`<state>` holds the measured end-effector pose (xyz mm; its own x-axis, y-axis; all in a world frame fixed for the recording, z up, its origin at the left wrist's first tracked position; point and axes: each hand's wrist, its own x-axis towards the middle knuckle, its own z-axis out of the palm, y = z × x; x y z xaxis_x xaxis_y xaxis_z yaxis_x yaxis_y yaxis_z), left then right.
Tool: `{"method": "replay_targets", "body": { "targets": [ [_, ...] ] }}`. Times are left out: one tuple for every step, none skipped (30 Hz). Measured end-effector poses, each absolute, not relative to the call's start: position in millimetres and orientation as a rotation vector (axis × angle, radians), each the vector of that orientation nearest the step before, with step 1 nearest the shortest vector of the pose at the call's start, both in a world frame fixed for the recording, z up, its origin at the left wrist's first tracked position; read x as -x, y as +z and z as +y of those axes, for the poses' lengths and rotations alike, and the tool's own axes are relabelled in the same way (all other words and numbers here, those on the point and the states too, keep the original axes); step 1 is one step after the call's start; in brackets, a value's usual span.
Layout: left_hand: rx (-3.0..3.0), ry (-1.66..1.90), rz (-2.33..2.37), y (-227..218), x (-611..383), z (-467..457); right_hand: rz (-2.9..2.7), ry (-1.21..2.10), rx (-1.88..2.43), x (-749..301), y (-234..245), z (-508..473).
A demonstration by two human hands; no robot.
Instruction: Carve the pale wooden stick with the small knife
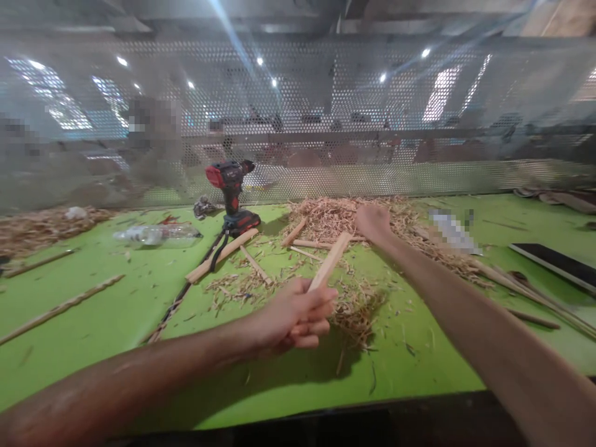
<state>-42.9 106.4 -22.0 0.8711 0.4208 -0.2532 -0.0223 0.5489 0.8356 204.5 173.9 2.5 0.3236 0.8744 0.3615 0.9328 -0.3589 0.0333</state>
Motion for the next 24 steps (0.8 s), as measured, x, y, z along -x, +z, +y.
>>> {"method": "replay_targets", "body": {
  "targets": [
    [-0.959, 0.285, 0.457, -21, 43, 107, -1.629, -0.478, 2.424, -209, 3, 170],
    [-0.955, 0.300, 0.459, -20, 42, 108, -1.638, -0.474, 2.426, -211, 3, 165],
    [-0.952, 0.308, 0.465, -20, 42, 111, -1.665, -0.469, 2.408, -208, 3, 158],
    [-0.947, 0.311, 0.467, -20, 41, 113, -1.696, -0.464, 2.379, -202, 2, 151],
    [-0.941, 0.313, 0.464, -21, 41, 116, -1.743, -0.453, 2.334, -193, 1, 143],
    [-0.934, 0.316, 0.460, -21, 40, 118, -1.794, -0.436, 2.285, -183, -1, 134],
    [-0.928, 0.322, 0.456, -21, 39, 119, -1.849, -0.416, 2.234, -172, -2, 127],
    [-0.923, 0.331, 0.455, -21, 39, 119, -1.900, -0.404, 2.190, -161, -4, 120],
    [-0.920, 0.339, 0.456, -21, 39, 118, -1.925, -0.411, 2.170, -151, -6, 115],
    [-0.915, 0.346, 0.458, -21, 39, 118, -1.941, -0.429, 2.159, -144, -7, 112],
    [-0.907, 0.348, 0.459, -21, 39, 116, -1.943, -0.457, 2.160, -138, -8, 111],
    [-0.898, 0.349, 0.458, -21, 39, 115, -1.936, -0.481, 2.167, -135, -8, 111],
    [-0.889, 0.351, 0.457, -21, 39, 115, -1.933, -0.495, 2.170, -134, -8, 113],
    [-0.880, 0.355, 0.458, -21, 40, 114, -1.929, -0.498, 2.173, -134, -8, 115],
    [-0.876, 0.361, 0.459, -22, 40, 114, -1.925, -0.491, 2.179, -135, -7, 118],
    [-0.877, 0.370, 0.462, -22, 40, 115, -1.925, -0.478, 2.186, -137, -7, 122],
    [-0.882, 0.381, 0.469, -23, 40, 116, -1.929, -0.462, 2.191, -138, -6, 125],
    [-0.889, 0.393, 0.480, -24, 39, 118, -1.939, -0.446, 2.193, -139, -6, 128],
    [-0.897, 0.405, 0.494, -24, 39, 120, -1.950, -0.432, 2.191, -140, -5, 130],
    [-0.904, 0.417, 0.509, -25, 38, 121, -1.958, -0.420, 2.189, -140, -5, 134],
    [-0.907, 0.432, 0.525, -26, 38, 122, -1.962, -0.410, 2.186, -140, -6, 137],
    [-0.905, 0.452, 0.540, -27, 37, 122, -1.960, -0.400, 2.187, -142, -6, 141],
    [-0.906, 0.462, 0.552, -28, 37, 120, -1.947, -0.389, 2.196, -145, -6, 145],
    [-0.924, 0.450, 0.561, -28, 38, 116, -1.921, -0.373, 2.220, -149, -6, 150]
  ]
}}
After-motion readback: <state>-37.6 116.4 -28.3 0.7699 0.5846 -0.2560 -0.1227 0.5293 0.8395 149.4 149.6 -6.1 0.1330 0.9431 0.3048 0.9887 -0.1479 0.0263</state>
